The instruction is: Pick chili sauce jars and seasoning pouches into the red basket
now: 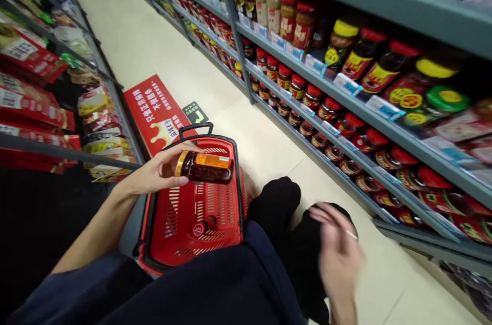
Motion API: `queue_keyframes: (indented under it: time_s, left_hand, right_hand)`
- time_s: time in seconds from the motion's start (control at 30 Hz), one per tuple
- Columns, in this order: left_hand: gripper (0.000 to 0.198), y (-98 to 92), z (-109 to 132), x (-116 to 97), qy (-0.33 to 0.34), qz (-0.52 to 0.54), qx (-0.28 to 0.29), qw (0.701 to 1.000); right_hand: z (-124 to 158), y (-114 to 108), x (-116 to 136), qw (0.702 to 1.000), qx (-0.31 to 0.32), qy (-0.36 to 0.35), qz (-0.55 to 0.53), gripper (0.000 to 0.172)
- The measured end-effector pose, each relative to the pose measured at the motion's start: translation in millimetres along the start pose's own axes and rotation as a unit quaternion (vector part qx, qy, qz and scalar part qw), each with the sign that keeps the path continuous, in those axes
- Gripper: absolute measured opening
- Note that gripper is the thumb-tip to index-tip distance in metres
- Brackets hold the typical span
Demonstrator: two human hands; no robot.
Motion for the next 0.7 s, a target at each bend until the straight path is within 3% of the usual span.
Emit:
queue_keyframes:
  time_s: [0.07,0.1,0.17,0.23,0.3,0.47,0.7]
  left_hand:
    - [0.051,21.3,-14.4,-49.7,0.058,0.004,0.068,0.996]
    - [0.044,33.6,-22.8,-72.3,0.077,-0.006,0.102,0.992]
    - [0.045,57.6,-39.5,-110.8,0.084,-0.034,0.152,0.984]
    - [0.056,77.1,-53.8,-136.8,0.05,-0.038,0.18,0.982]
    - [0.066,92.1,-63.8,-149.2,0.015,-0.012,0.204,0.979]
    - [0.07,128.4,-72.3,-146.3,0.063,0.069,0.271,0.958]
    - [0.063,188.0,-68.3,-150.2,0.113,0.105,0.273,0.95]
  right_hand:
    - [-7.0,47.8,44.2,0.981,0.168,-0.014,-0.096,0.067]
    - [-9.6,66.3,61.7,0.968,0.212,-0.022,-0.131,0.082]
    - [-12.3,89.8,83.6,0.945,0.257,0.01,-0.201,0.082]
    - [-12.1,96.2,90.0,0.936,0.226,0.06,-0.262,0.066]
    - [-10.9,91.6,86.5,0.931,0.158,0.1,-0.313,0.055]
    - [-15.3,66.6,75.1,0.908,0.066,0.156,-0.383,0.046]
    - [-21.7,29.9,72.7,0.913,-0.028,0.139,-0.382,0.049]
Point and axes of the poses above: each hand's wrist, its own z-axis away from the middle knuckle, its own y-axis out of the palm, x = y × z, the point moved 1 cm from there along -z, towards the middle knuckle, and after that the axes turned 14 degrees about -x, right-handed, at the moved point
